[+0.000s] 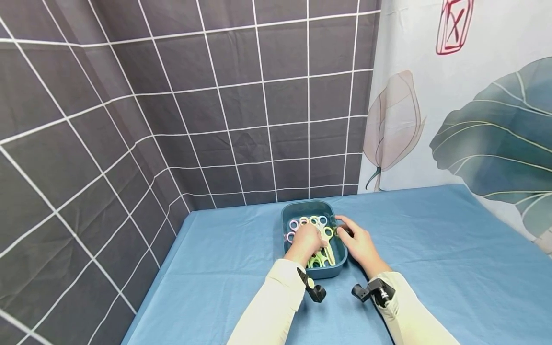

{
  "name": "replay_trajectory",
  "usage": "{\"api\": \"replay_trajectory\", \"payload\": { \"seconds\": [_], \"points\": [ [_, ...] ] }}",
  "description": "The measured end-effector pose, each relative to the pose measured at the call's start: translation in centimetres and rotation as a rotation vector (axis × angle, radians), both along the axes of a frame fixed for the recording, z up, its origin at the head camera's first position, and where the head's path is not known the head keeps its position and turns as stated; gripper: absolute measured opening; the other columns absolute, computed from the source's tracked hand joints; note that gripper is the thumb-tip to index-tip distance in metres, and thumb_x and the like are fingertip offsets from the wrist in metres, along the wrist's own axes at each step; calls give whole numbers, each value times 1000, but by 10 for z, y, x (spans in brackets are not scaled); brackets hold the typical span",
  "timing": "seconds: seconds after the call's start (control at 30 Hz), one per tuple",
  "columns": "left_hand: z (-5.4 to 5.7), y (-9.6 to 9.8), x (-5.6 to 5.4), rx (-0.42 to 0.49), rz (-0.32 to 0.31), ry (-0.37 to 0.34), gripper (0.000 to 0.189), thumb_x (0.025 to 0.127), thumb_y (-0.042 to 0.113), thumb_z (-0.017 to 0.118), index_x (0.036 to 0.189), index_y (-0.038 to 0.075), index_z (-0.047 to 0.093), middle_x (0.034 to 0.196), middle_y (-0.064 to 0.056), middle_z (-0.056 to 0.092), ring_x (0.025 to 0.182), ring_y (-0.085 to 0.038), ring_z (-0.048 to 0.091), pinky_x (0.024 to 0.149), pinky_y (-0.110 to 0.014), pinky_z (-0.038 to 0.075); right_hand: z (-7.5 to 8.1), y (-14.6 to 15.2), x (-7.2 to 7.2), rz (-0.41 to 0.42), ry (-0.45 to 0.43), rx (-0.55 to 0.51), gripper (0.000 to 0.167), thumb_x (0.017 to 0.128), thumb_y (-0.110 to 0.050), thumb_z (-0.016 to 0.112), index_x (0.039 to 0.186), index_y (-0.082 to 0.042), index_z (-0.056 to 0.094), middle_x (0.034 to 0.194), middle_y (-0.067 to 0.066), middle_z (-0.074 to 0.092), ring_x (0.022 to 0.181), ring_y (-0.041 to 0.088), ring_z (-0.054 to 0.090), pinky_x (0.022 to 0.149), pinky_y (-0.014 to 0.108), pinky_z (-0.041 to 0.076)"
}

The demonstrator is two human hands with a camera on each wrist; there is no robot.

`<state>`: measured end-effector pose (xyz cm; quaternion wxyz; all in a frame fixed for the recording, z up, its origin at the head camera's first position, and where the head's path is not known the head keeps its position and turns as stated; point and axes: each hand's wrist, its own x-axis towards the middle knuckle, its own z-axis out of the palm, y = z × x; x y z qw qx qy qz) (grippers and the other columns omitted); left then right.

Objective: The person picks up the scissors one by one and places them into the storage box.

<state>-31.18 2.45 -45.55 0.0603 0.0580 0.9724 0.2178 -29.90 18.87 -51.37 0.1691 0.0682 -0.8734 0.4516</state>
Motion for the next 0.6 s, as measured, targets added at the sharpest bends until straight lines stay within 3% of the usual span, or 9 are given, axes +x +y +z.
{"api": "replay_trajectory", "payload": {
  "seconds": [0.1, 0.23, 0.43, 0.6],
  "points": [
    [-2, 0, -1, -43, -26, 28, 24, 80, 28, 85, 64, 13, 74, 61, 3, 65, 57, -16, 56, 56, -29, 46, -1, -1, -1, -1, -1, 3, 40, 103, -24, 57, 142, -18, 58, 118, 18, 71, 107, 34, 65, 91, 53, 50],
    [-4, 0, -2, -69, -6, 49, 20, 78, 26, 87, 70, 13, 74, 71, 2, 67, 63, -17, 56, 62, -31, 50, -1, -2, 0, 4, -2, 4, 40, 102, -23, 57, 142, -17, 58, 117, 18, 71, 107, 34, 65, 91, 53, 49],
    [-7, -2, -2, -27, -5, 63, 20, 78, 24, 86, 69, 12, 73, 69, 1, 65, 62, -17, 57, 61, -29, 49, -2, -2, 2, 6, -8, -3, 40, 102, -22, 57, 142, -17, 58, 117, 18, 71, 107, 34, 65, 91, 53, 49],
    [-6, -7, -1, 75, 1, 128, 23, 82, 22, 82, 63, 14, 71, 66, 3, 64, 59, -14, 55, 56, -28, 47, -4, -1, 4, -4, -13, -10, 42, 103, -22, 57, 144, -14, 56, 120, 20, 70, 110, 37, 64, 93, 56, 49]
  ]
}}
